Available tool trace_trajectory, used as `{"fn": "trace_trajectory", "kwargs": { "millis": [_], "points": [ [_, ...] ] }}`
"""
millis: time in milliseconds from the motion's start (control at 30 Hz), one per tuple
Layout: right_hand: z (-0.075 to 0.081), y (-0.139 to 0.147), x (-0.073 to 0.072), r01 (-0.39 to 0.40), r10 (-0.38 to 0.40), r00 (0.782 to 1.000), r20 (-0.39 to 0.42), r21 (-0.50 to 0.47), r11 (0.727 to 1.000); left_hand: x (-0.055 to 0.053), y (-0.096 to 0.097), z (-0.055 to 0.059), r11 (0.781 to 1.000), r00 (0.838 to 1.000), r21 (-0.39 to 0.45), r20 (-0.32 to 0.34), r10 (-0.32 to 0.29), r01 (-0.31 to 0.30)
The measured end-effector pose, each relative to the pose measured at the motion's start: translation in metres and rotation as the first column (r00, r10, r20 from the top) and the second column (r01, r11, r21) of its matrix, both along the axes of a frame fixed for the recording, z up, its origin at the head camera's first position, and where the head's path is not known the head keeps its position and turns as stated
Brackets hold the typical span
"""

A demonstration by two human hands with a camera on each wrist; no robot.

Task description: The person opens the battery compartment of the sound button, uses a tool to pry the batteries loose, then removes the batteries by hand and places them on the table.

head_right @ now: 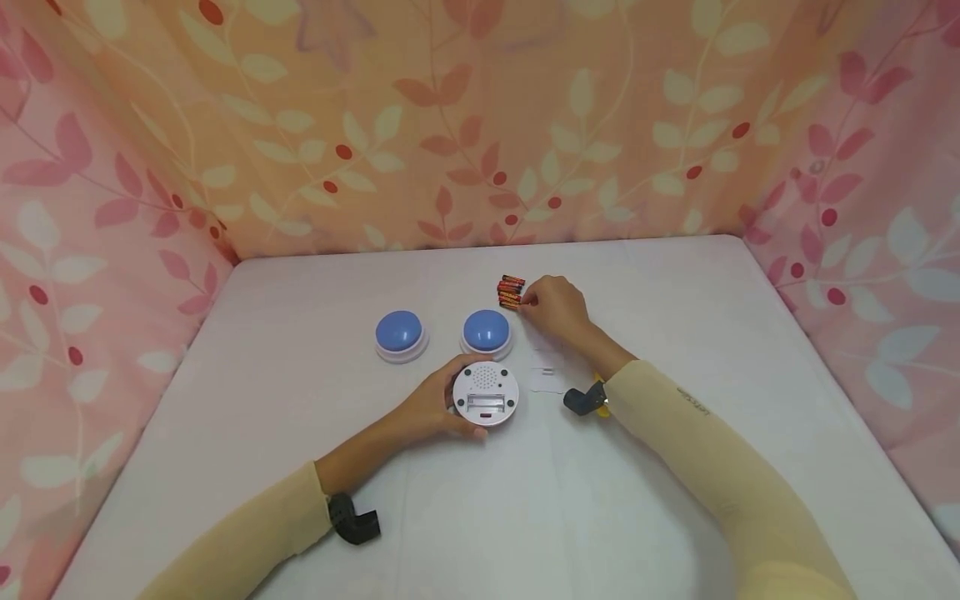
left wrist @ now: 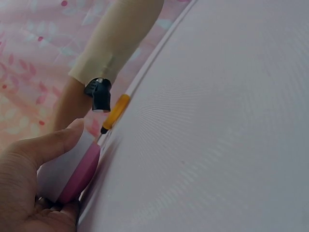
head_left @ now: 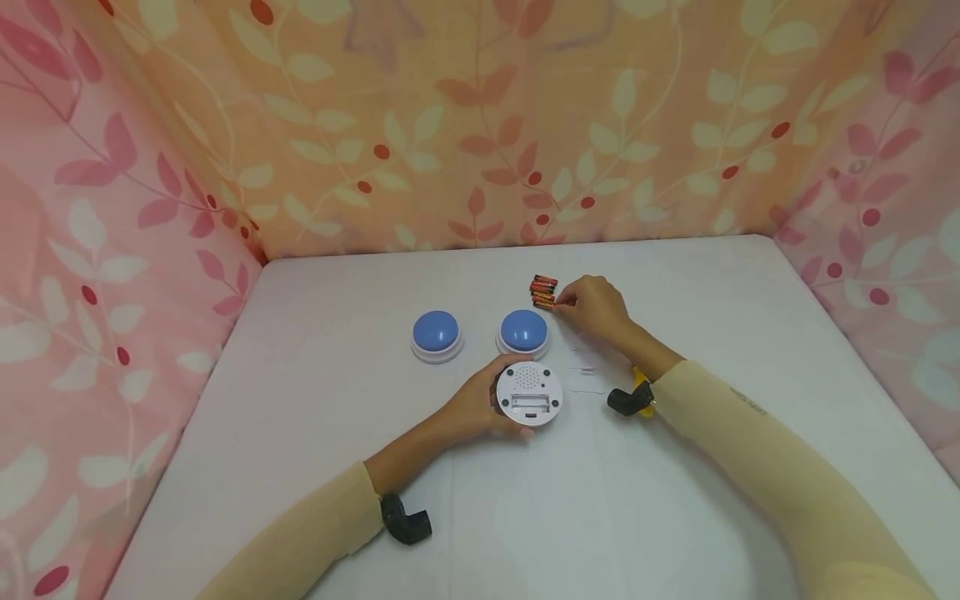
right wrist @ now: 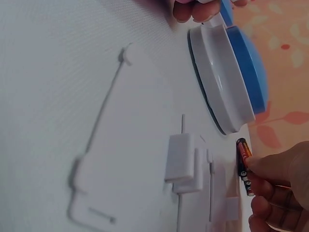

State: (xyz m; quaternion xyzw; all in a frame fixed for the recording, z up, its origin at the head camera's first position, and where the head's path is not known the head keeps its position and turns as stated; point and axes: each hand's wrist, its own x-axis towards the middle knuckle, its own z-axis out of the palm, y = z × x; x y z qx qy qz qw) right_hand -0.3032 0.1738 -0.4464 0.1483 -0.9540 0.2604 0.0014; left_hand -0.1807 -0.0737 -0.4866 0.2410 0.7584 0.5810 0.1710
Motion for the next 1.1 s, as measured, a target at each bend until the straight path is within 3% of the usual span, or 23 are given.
{"fn": "trace_trajectory", "kwargs": {
  "millis": [200,400,633,833,1100],
  "points": [
    [-0.006,-0.001,-0.004,0.0,0.0,1.0,-0.01,0.004,1.0,0.001,0.001,0.0,1.0,1.0,0.01,0.013,-0.001,0.001],
    [-0.001,0.001,0.005,-0.017,0.017,1.0,-0.02,-0.033,0.999,0.001,0.002,0.004,1.0,1.0,0.014,0.019,0.011,-0.011],
    [0.015,0.009,0.034,-0.017,0.014,0.998,-0.057,-0.059,0.998,0.002,0.002,0.003,1.0,0.999,-0.008,0.037,0.019,-0.019],
    [0.028,0.016,0.062,-0.07,0.057,0.993,-0.108,-0.121,0.99,0.002,0.001,0.002,1.0,0.999,0.001,0.042,0.014,-0.014],
    [0.023,0.02,0.1,-0.19,0.163,0.963,-0.217,-0.11,0.976,0.002,0.002,-0.001,1.0,0.999,0.01,0.042,0.004,-0.004]
  ]
}}
